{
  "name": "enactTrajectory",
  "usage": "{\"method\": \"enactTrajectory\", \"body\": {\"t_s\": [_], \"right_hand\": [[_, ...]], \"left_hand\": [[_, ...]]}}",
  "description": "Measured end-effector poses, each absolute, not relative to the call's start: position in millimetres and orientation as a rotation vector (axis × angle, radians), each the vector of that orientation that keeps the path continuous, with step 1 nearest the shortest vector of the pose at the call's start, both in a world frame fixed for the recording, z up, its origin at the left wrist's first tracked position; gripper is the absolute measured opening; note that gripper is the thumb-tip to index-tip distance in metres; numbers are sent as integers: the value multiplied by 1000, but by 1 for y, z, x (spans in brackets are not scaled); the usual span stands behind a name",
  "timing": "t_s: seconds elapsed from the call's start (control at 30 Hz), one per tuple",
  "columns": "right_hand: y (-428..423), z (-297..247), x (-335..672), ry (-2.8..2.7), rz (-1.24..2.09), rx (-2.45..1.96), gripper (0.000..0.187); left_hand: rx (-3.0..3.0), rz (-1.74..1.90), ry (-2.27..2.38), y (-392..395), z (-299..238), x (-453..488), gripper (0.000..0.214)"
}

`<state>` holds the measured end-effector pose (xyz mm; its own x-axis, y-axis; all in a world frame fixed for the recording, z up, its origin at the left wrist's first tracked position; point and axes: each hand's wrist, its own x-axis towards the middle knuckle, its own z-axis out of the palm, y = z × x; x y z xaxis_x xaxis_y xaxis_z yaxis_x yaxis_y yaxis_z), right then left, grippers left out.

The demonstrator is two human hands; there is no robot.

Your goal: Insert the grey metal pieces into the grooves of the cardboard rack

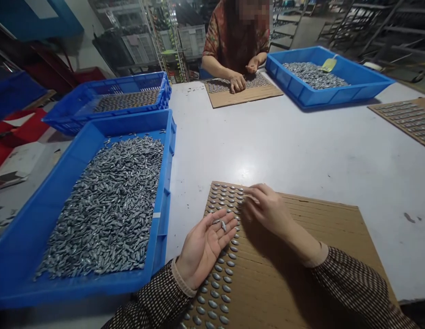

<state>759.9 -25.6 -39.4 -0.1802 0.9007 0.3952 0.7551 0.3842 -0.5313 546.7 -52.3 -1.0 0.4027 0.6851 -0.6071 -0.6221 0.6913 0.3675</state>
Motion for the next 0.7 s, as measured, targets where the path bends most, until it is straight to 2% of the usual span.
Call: {"method": "enactTrajectory", "body": {"t_s": [0.1, 0.2, 0.4, 0.7], "right_hand": [[-51, -22, 733, -1982, 558, -1308, 17], [-67, -16, 714, -2020, 618, -1287, 22], [-74, -14, 711, -1873, 841, -1352, 10], [-81, -19, 711, -1965, 806, -1297, 19]], "left_hand": [[123, 850, 731, -53, 0, 549, 35], [160, 850, 717, -55, 0, 553, 35], [142, 846, 755, -58, -4, 555, 35], [144, 861, 812, -59, -5, 557, 34]]}}
